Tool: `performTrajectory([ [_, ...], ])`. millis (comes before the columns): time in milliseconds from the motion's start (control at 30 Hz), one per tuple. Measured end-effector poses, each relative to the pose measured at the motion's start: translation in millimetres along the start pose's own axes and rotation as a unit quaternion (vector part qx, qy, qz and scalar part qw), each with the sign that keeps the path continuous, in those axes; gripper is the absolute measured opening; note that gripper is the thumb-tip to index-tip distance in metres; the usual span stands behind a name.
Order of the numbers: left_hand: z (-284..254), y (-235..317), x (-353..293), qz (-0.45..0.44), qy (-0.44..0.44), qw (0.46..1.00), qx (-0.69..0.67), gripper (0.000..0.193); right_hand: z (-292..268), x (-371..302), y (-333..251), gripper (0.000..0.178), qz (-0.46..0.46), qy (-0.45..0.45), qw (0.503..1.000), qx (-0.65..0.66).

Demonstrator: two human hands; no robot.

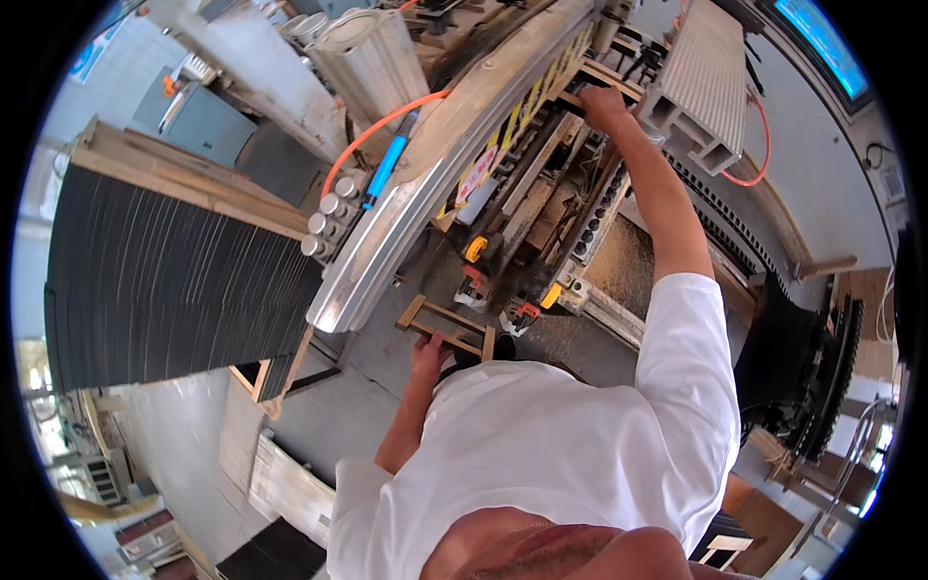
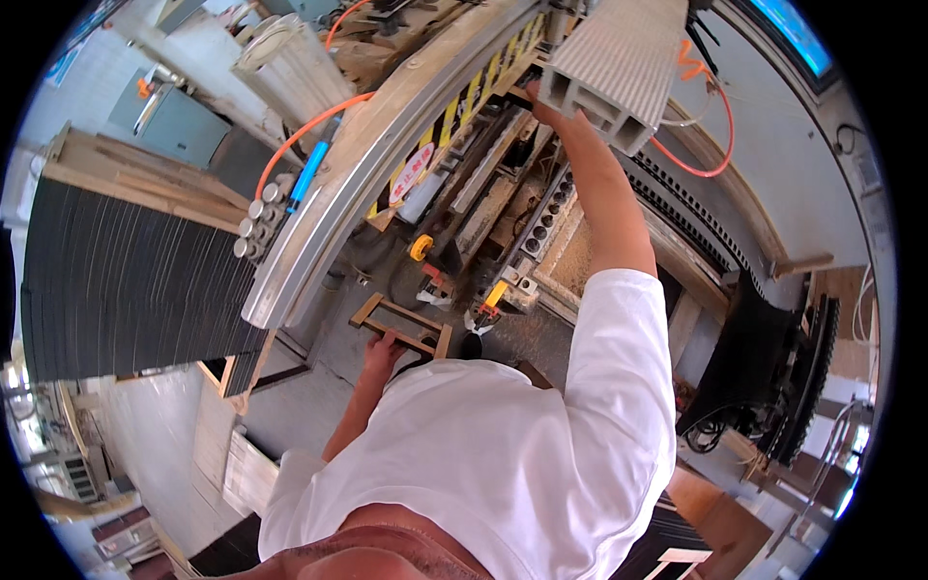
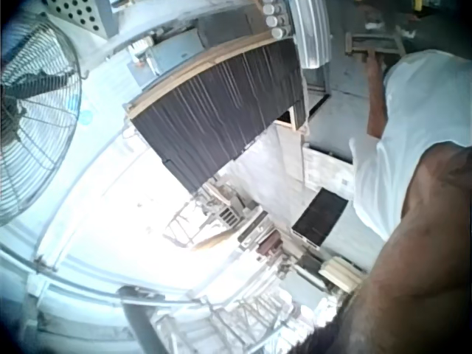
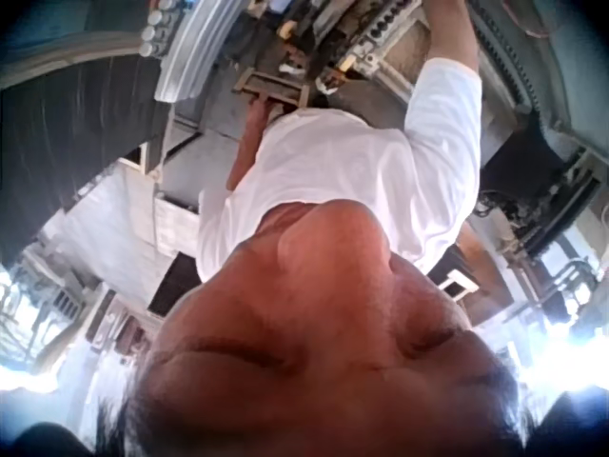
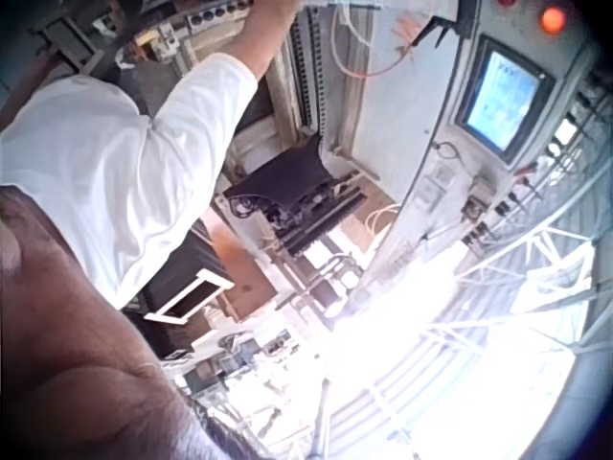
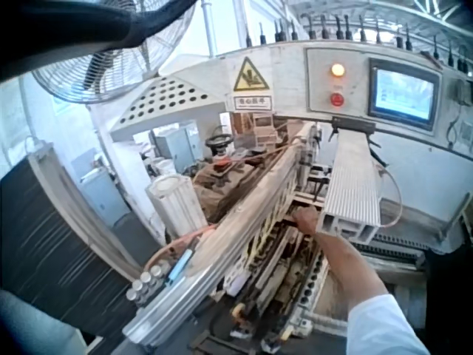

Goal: The person repeatedly picks up small rectangular wooden frames from a pile, places them into a machine, and then removes them to place them on a stack. The task involves continuous handling of the frames between the machine and the stack.

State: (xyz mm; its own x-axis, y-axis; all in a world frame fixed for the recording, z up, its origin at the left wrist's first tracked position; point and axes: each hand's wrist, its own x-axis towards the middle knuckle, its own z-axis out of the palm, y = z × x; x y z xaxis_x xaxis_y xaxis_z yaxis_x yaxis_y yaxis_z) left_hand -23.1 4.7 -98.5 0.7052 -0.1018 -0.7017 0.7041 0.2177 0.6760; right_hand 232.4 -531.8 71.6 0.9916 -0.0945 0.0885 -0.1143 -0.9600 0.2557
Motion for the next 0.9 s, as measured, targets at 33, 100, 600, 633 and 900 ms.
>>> performTrajectory([
  [33, -1.5, -1.3, -4.0, 0.003, 0.006, 1.0, 0.006, 0.027, -11.0, -2.4, -4.8, 0.014, -0.006, 0.008, 1.0, 0.019],
  [100, -4.6, -3.6, -7.5, 0.004, 0.025, 1.0, 0.014, 0.028, -28.7, -9.0, -8.9, 0.015, -0.011, 0.019, 0.999, 0.05],
  [600, -27.2, -3.0, -17.2, 0.069, 0.144, 0.987, 0.016, 0.034, -13.1, -1.5, 4.0, 0.027, -0.038, -0.002, 0.999, 0.011],
  [633, -33.6, -4.8, -11.6, 0.082, 0.157, 0.984, 0.025, 0.033, -11.7, -7.8, 10.9, 0.026, -0.005, -0.024, 1.0, 0.011],
  [900, -122.4, -16.2, -68.9, 0.157, 0.257, 0.954, 0.0, 0.028, -40.3, -12.8, -22.1, 0.016, -0.004, -0.037, 0.999, -0.021],
])
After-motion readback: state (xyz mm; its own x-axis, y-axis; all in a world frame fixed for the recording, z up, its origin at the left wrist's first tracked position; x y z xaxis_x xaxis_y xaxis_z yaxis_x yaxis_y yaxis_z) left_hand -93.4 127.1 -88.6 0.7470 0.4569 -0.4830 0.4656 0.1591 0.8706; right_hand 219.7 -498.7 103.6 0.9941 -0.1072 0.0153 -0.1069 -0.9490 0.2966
